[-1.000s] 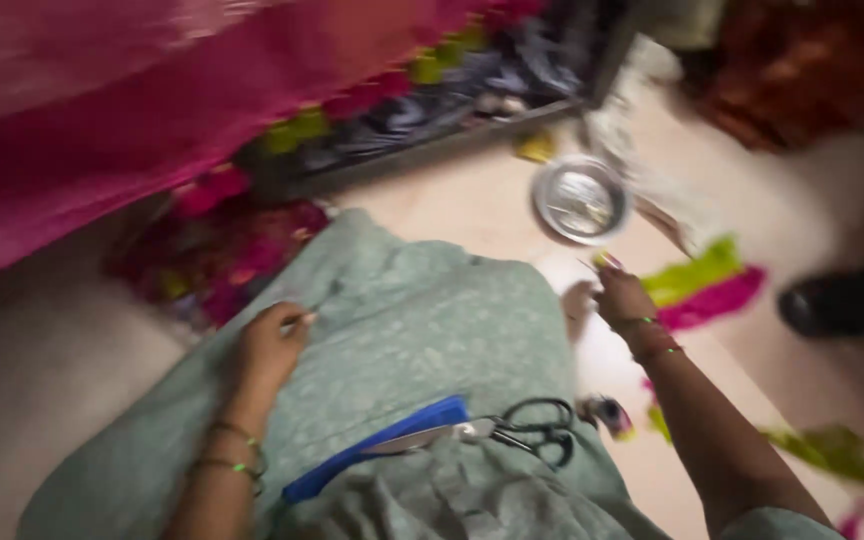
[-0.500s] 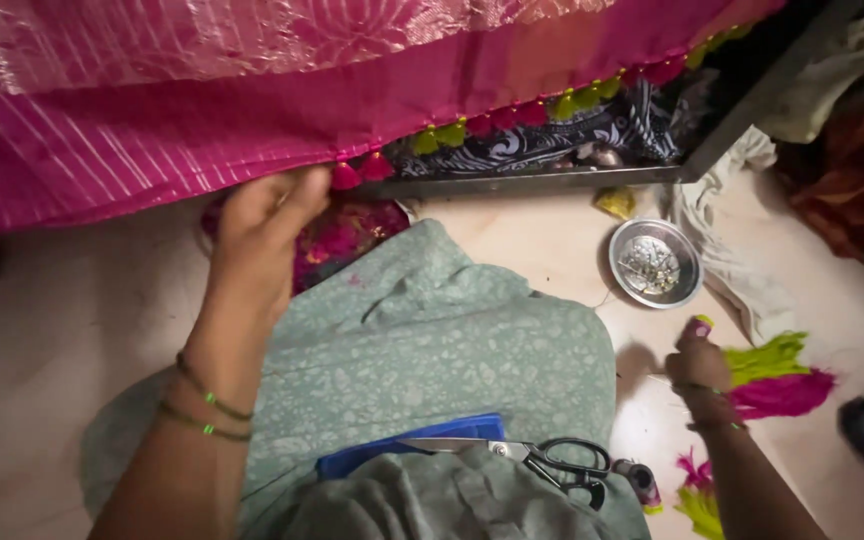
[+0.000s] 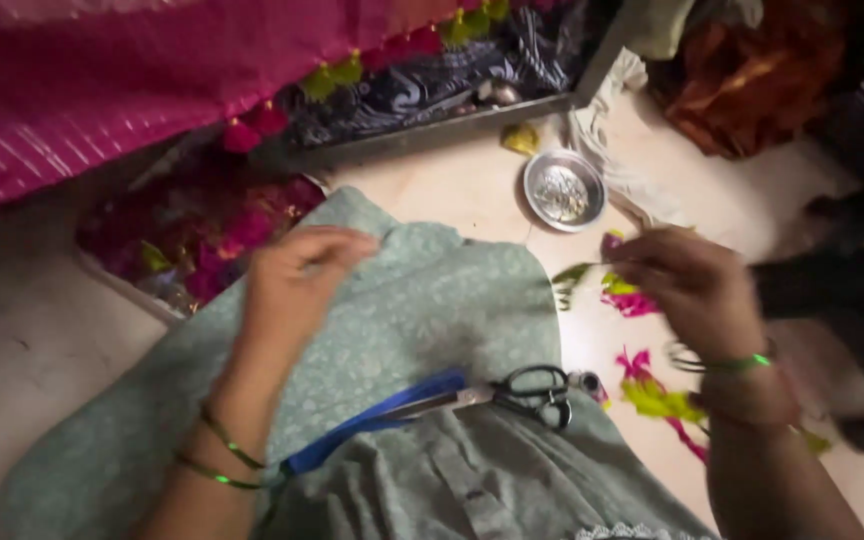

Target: The person sits on the floor with a pink sari across their lap and attaches pink and green fabric tassels along its border, knotting each tassel by hand and trimming excess with scissors. They use a blue comb-like tool to smooth the tassel strands and a needle to help secure them.

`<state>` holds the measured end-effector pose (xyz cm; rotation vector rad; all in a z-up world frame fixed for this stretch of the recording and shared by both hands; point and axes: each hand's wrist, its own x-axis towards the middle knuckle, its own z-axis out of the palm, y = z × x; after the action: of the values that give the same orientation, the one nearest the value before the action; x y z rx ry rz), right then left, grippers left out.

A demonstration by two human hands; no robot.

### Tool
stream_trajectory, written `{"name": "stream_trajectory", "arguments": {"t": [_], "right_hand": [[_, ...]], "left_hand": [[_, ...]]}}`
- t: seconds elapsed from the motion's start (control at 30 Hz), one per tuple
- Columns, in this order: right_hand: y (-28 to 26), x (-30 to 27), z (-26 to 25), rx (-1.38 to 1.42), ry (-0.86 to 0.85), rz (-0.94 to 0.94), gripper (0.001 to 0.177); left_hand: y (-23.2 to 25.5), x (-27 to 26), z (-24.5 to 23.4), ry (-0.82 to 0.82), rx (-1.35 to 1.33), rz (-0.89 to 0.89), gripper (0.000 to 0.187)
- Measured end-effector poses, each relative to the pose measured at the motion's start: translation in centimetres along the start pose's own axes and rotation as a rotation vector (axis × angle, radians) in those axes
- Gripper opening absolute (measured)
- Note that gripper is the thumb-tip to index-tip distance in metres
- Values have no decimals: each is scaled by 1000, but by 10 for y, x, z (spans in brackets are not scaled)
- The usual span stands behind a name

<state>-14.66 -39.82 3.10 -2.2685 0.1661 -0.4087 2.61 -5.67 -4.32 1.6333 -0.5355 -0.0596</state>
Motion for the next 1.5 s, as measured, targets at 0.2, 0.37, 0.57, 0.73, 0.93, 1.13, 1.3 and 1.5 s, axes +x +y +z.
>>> {"name": "stream_trajectory", "arguments": {"t": [0.2,0.37,0.57,0.73,0.93,1.13,1.3,1.5], "right_hand": [[-103,15,79,138,-151,-470,18],[-116,10,103,189,-88,-495,17],[-50,-3,158,327,-291,-80,14],[10,-59,222,-314,-815,-383,16],[25,-81,236,-143,-684,-546,33],[49,-105,148,-91,-477,-774,30],[148,-135,82,144,437,97,12],[205,-102,102,-442,81,122,38]], "left_hand": [[62,-35,34,-228,-182,95,17],[69,-49,-1,-124,66,352,11],[77,-40,-23,-92,-9,184,7],[105,-3,-2,-124,-93,124,11],[105,46,102,-348,-221,338,11],[138,55,142,-322,-538,360,14],[28,-10,127,-125,35,49,16],[-96,-122,117,-187,-292,-565,29]]}}
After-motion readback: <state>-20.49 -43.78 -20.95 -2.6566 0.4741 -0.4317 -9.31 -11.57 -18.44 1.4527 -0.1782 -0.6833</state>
